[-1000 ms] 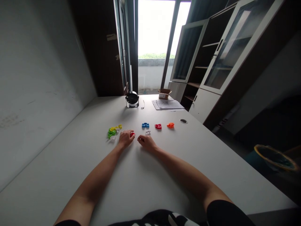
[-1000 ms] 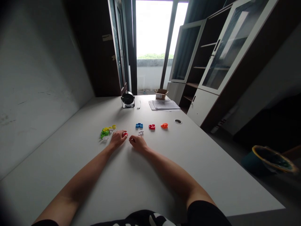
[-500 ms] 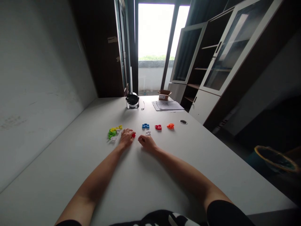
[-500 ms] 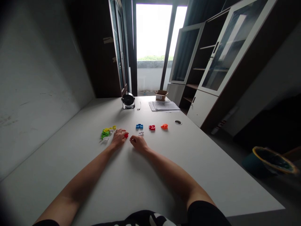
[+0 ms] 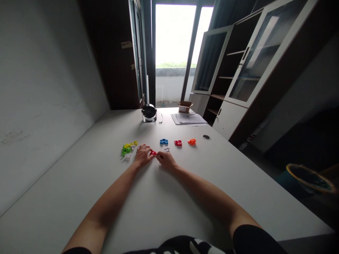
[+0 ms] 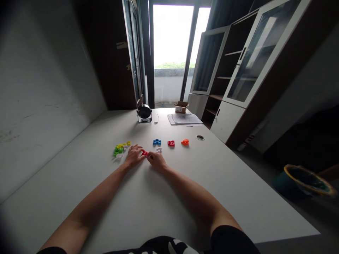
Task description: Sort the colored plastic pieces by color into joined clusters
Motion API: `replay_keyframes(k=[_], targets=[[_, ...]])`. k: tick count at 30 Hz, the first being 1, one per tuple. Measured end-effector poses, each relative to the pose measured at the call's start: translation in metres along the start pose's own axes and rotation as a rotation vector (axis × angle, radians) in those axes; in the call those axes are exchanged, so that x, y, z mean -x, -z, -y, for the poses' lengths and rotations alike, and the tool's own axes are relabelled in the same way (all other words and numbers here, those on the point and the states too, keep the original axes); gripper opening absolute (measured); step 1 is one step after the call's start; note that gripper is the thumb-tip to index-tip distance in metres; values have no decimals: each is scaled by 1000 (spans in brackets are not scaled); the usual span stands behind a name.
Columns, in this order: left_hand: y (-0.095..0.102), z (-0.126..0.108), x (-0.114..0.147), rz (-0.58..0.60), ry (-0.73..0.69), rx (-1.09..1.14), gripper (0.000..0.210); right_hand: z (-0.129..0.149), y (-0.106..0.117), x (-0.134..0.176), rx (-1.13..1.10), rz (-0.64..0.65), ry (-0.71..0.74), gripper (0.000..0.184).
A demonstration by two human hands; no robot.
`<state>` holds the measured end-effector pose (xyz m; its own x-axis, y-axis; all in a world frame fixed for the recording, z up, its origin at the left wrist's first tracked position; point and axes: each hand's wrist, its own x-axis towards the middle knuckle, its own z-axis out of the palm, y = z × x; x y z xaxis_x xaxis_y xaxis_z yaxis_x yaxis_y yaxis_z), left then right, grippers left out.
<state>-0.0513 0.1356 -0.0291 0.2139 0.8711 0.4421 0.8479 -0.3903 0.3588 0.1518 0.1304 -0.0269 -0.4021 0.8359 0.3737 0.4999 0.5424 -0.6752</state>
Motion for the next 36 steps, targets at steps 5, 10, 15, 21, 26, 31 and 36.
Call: replay_keyframes(k=[5, 10, 15, 21, 26, 31, 36], targets=[[5, -4, -2, -72, -54, 25, 19, 1, 1, 0, -32, -3, -34, 17], [10, -12, -3, -152, -106, 66, 28, 0, 1, -1, -132, -31, -125, 17], [13, -20, -3, -175, -166, 83, 24, -2, 3, -3, -313, -49, -239, 36], [20, -32, -1, -77, -205, 70, 25, -2, 4, -3, -350, -51, -189, 36], [22, -38, 0, -11, -174, 74, 27, -1, 3, -2, -338, -70, -189, 32], [17, -33, 0, -45, -119, 182, 30, -3, 2, -3, -262, -174, -156, 24], [9, -24, -1, -73, 21, 447, 24, -8, 0, -5, -252, -236, -73, 21]])
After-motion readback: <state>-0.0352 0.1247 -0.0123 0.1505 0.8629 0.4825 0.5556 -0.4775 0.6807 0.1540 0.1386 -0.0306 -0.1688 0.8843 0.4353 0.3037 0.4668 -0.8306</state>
